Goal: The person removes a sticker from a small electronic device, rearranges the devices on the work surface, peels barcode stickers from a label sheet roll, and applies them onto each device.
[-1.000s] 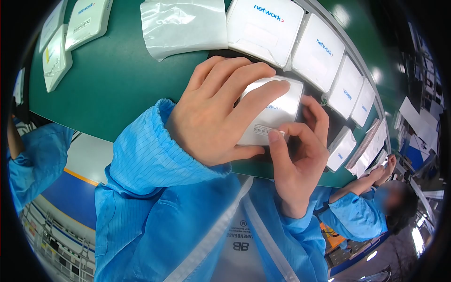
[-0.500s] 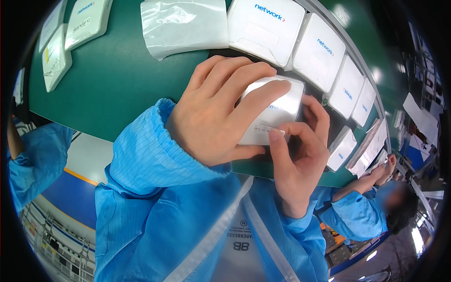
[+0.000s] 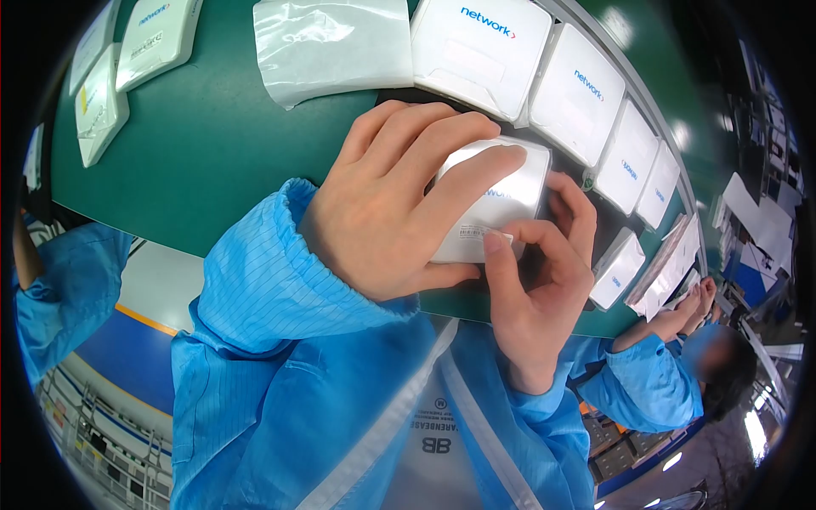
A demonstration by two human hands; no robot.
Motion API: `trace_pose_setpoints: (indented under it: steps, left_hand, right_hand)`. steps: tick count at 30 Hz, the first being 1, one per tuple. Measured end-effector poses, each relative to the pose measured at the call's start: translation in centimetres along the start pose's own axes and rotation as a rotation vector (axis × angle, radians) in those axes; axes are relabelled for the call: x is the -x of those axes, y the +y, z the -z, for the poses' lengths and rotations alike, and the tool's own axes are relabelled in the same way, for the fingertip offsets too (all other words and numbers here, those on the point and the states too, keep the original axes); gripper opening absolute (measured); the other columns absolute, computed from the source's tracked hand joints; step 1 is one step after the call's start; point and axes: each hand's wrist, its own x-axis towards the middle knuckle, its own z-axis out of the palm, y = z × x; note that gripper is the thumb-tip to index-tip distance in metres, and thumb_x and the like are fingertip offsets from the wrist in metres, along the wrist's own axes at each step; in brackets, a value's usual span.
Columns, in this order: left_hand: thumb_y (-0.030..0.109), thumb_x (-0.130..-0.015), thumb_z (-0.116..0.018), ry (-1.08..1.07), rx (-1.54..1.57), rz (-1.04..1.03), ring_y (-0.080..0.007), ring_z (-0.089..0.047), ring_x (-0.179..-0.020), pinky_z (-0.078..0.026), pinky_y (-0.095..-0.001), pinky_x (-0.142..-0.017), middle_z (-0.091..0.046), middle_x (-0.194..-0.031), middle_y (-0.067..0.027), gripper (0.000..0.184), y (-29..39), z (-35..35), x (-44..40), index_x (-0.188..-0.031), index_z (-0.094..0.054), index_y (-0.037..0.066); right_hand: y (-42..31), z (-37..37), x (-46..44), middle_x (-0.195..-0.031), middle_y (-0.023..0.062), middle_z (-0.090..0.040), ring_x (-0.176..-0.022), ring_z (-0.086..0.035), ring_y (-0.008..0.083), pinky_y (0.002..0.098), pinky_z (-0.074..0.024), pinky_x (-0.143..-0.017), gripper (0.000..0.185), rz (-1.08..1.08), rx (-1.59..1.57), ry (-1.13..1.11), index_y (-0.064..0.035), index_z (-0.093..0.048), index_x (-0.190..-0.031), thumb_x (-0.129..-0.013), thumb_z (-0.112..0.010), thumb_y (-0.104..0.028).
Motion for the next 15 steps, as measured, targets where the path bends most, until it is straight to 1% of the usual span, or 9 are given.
trace_pose_setpoints:
  steps: [7, 10, 12, 13, 15]
  left_hand:
    - [0.02, -0.057, -0.09, 0.002, -0.009, -0.004, -0.0386, -0.057, -0.12, -0.043, -0.0522, -0.102, -0.059, -0.132, -0.0153, 0.084, 0.4, -0.4, -0.3, -0.133, -0.056, 0.008]
    - [0.019, -0.057, -0.089, 0.009, -0.011, -0.005, -0.039, -0.057, -0.12, -0.043, -0.0526, -0.102, -0.059, -0.132, -0.0155, 0.083, 0.4, -0.4, -0.2, -0.133, -0.056, 0.007]
    - [0.019, -0.057, -0.089, 0.01, -0.009, -0.006, -0.0391, -0.057, -0.12, -0.043, -0.0527, -0.102, -0.059, -0.132, -0.0156, 0.084, 0.4, -0.4, -0.2, -0.133, -0.056, 0.007]
    - [0.019, -0.057, -0.089, 0.012, -0.006, -0.008, -0.0392, -0.057, -0.12, -0.043, -0.0527, -0.103, -0.059, -0.132, -0.0156, 0.084, 0.4, -0.4, -0.2, -0.133, -0.056, 0.007]
    - [0.019, -0.057, -0.089, 0.011, -0.009, -0.009, -0.0393, -0.057, -0.12, -0.043, -0.0528, -0.103, -0.059, -0.133, -0.0156, 0.084, 0.4, -0.5, -0.2, -0.133, -0.056, 0.008]
  right_hand:
    - [0.1, 0.4, 0.0, -0.136, 0.0219, -0.051, -0.129, -0.048, 0.0381, 0.0485, -0.0404, -0.106, 0.011, 0.017, 0.024, 0.013, -0.0023, -0.07, -0.081, -0.076, -0.078, -0.005]
    - [-0.2, 0.2, 0.0, -0.134, 0.0219, -0.052, -0.125, -0.051, 0.0382, 0.0481, -0.0426, -0.104, 0.011, 0.05, 0.09, 0.026, -0.0019, -0.07, -0.081, -0.075, -0.079, -0.005]
    - [-0.4, 0.1, 0.0, -0.133, 0.022, -0.053, -0.121, -0.054, 0.0378, 0.0451, -0.0465, -0.098, 0.012, 0.058, 0.166, 0.044, -0.0014, -0.069, -0.08, -0.075, -0.079, -0.005]
    - [-0.6, 0.1, 0.0, -0.133, 0.022, -0.053, -0.121, -0.054, 0.0378, 0.0451, -0.0465, -0.098, 0.012, 0.057, 0.165, 0.045, -0.0014, -0.069, -0.08, -0.075, -0.079, -0.005]
    - [-1.1, 0.1, -0.1, -0.129, 0.0219, -0.055, -0.116, -0.055, 0.0373, 0.0427, -0.0492, -0.091, 0.014, 0.064, 0.222, 0.058, -0.0006, -0.068, -0.078, -0.073, -0.08, -0.005]
